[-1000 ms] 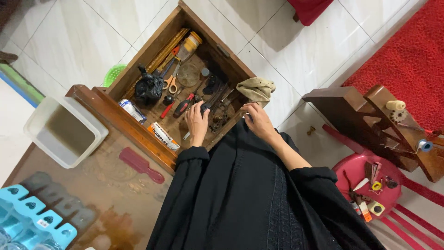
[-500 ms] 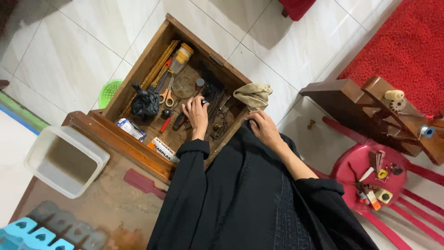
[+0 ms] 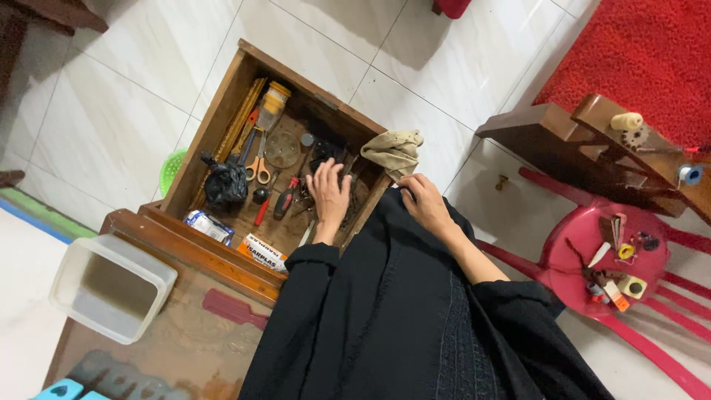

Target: The person repeatedly picks small objects from a red chair and a wooden drawer, wipes each with a cloth, and returns them. Items include a white tube, a small brown object, a gray-and-red object, and a dark object. The person handles each item one at a time and places them back in the drawer or on the chair.

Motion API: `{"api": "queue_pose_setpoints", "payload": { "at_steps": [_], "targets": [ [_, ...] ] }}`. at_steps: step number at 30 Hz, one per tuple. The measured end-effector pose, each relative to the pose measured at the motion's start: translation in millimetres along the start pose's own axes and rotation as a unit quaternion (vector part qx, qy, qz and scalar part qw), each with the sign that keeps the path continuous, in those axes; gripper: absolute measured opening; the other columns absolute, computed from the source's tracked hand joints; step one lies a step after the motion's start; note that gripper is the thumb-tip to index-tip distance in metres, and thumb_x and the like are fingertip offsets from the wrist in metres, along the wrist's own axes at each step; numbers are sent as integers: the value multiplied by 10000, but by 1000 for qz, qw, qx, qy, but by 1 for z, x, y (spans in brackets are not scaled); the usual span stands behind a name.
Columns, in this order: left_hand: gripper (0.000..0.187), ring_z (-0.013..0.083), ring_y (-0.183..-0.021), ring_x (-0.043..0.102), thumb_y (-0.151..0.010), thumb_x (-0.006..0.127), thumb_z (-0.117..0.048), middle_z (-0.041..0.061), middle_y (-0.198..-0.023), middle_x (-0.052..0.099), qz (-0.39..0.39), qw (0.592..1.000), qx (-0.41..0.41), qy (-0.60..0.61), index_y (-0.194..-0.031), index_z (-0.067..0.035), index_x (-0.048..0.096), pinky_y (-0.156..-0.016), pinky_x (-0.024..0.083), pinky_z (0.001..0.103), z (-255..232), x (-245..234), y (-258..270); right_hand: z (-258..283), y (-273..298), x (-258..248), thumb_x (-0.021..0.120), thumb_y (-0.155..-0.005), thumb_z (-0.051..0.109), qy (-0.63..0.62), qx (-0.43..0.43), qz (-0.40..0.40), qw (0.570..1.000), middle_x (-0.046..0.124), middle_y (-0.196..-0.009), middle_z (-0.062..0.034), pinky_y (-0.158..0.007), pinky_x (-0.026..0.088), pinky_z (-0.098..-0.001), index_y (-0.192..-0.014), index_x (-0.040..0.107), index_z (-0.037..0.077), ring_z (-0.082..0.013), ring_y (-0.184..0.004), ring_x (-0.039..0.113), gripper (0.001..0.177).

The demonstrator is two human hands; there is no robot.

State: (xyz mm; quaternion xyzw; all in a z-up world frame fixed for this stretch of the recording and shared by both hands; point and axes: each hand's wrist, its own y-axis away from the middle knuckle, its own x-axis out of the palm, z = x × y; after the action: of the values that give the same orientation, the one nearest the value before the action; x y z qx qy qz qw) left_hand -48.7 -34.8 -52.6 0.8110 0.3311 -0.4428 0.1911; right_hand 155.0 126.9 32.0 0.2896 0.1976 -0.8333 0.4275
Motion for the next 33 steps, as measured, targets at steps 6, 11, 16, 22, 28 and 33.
{"api": "queue_pose_setpoints", "payload": {
  "at_steps": [6, 11, 16, 22, 28, 33],
  "targets": [
    [385, 297, -1507, 432, -1073, 608, -445, 34, -1591, 490, 14, 997, 81, -4, -1399, -240, 585, -1234, 203, 706, -62, -8, 13, -12, 6, -8, 718, -940, 103, 27, -6, -44, 999, 702, -1239, -52, -979, 551, -450, -1229, 682, 192, -305, -1185, 700, 304],
    [395, 300, -1530, 406, -1101, 547, -471, 42, -1610, 474, 20, 991, 134, -2, -1423, -244, 580, -1252, 167, 696, -89, 7, 15, -28, 23, -13, 737, -905, 85, 35, 15, -76, 996, 678, -1302, -132, -1020, 525, -521, -1263, 655, 151, -379, -1255, 654, 374],
    [388, 317, -1535, 400, -1115, 527, -454, 62, -1615, 468, 42, 982, 187, 1, -1425, -227, 581, -1253, 165, 698, -121, 14, 16, -40, 39, -24, 738, -895, 54, 29, 42, -117, 992, 670, -1328, -164, -1040, 516, -543, -1270, 655, 137, -409, -1284, 634, 393],
    [372, 318, -1516, 432, -1070, 606, -392, 56, -1590, 495, 55, 966, 251, -15, -1405, -229, 597, -1225, 243, 694, -156, 35, 19, -63, 66, -42, 742, -913, 88, 29, 96, -160, 982, 663, -1358, -123, -1066, 505, -525, -1268, 666, 182, -381, -1315, 621, 375],
    [389, 305, -1501, 450, -1019, 661, -341, 43, -1586, 499, 82, 951, 298, -20, -1392, -244, 605, -1222, 253, 687, -195, 62, 34, -81, 102, -64, 724, -936, 120, 5, 157, -197, 968, 647, -1388, -110, -1100, 470, -536, -1270, 662, 193, -373, -1361, 589, 348],
    [389, 322, -1508, 427, -1035, 654, -355, 49, -1577, 488, 145, 936, 320, -21, -1406, -253, 599, -1212, 245, 702, -235, 80, 55, -106, 139, -78, 699, -961, 169, -9, 206, -220, 953, 635, -1420, -80, -1087, 461, -520, -1287, 654, 230, -339, -1386, 572, 334]
  ]
}}
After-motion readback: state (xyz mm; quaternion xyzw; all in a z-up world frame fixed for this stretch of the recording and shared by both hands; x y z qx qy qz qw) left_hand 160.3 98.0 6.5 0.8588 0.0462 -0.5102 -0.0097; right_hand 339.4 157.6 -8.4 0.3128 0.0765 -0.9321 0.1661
